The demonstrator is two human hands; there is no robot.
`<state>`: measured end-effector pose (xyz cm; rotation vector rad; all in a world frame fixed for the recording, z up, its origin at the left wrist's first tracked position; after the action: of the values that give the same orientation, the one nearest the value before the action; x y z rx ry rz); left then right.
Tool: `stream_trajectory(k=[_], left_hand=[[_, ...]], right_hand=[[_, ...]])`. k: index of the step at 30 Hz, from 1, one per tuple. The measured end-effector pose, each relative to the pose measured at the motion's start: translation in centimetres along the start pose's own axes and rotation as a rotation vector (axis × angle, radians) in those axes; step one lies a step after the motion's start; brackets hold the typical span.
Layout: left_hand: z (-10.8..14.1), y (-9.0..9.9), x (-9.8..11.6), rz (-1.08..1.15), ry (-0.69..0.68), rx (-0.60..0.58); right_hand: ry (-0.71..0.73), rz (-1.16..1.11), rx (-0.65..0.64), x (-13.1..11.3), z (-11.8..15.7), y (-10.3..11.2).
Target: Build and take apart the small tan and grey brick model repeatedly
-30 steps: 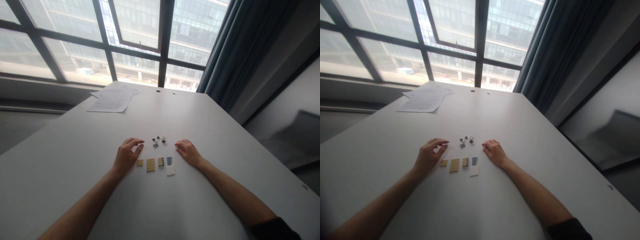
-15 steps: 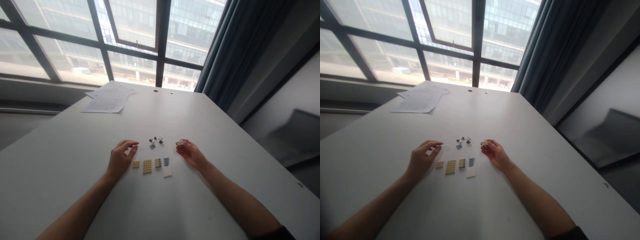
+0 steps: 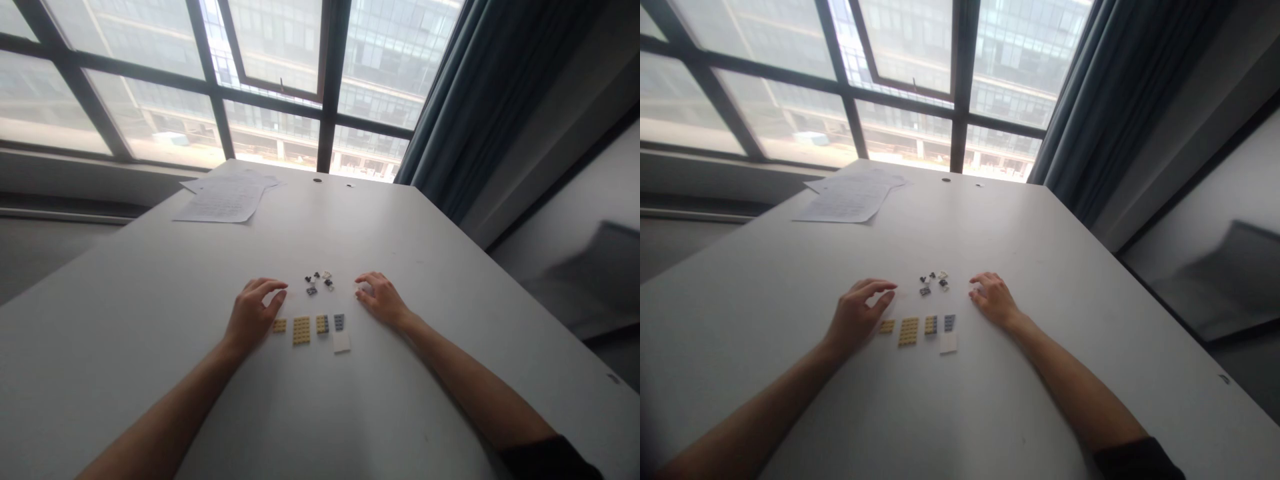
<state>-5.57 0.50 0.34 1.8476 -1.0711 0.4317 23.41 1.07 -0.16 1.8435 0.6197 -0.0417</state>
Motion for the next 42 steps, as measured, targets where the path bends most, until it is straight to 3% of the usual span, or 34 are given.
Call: stream_trajectory(k=[3,7,10,20,23,28,36,39,42], left_hand=[[0.0,0.0,0.3,-0.055,-0.009,-0.032],[0.1,-0.1,0.4,-0.085,-0.016,-0.056],[0.1,-0.2,0.3,-0.076,-0.013,-0.06],[0.1,-0.3,0.2,-0.073,-0.025,-0.07],[0.1,-0.3,0.2,-0.07,-0.028,-0.074],[0.1,-0.3,0.1,-0.057,-0.041,-0.075],[0.2,-0.3,0.1,-0.063,-0.061,-0.072],[0.1,-0.3,0.3,-0.068,-0.077,-0.064],[0.1,-0.3,0.6,-0.082,-0.117,-0.06]], right_hand=[[0.056,0.006,-0.007,-1.3,-2.0,-0.5],[0.255,0.037,-0.11,-4.0,-4.3,-2.0],[0.271,0.071,-0.151,-4.8,-5.2,-2.9],[0.119,0.086,-0.119,-2.6,-4.8,-2.2],[0.162,0.091,-0.136,-2.7,-5.0,-2.1],[0.299,0.13,-0.27,-3.4,-5.6,-2.7],[0.252,0.203,-0.344,-3.7,-5.7,-2.9],[0.191,0.098,-0.323,-3.6,-5.5,-2.4],[0.063,-0.256,-0.267,-3.1,-4.6,-1.3]])
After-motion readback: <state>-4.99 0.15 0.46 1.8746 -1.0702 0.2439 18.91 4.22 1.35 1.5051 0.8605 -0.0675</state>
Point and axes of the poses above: each hand's wrist, its own z-axis away from the middle knuckle, its own y-axis out of the back of the hand, x = y × z, the point moved 4 cm from there along -z, towards the middle knuckle, and after that the axes turned 10 degrees about z, right-handed, at the moved point
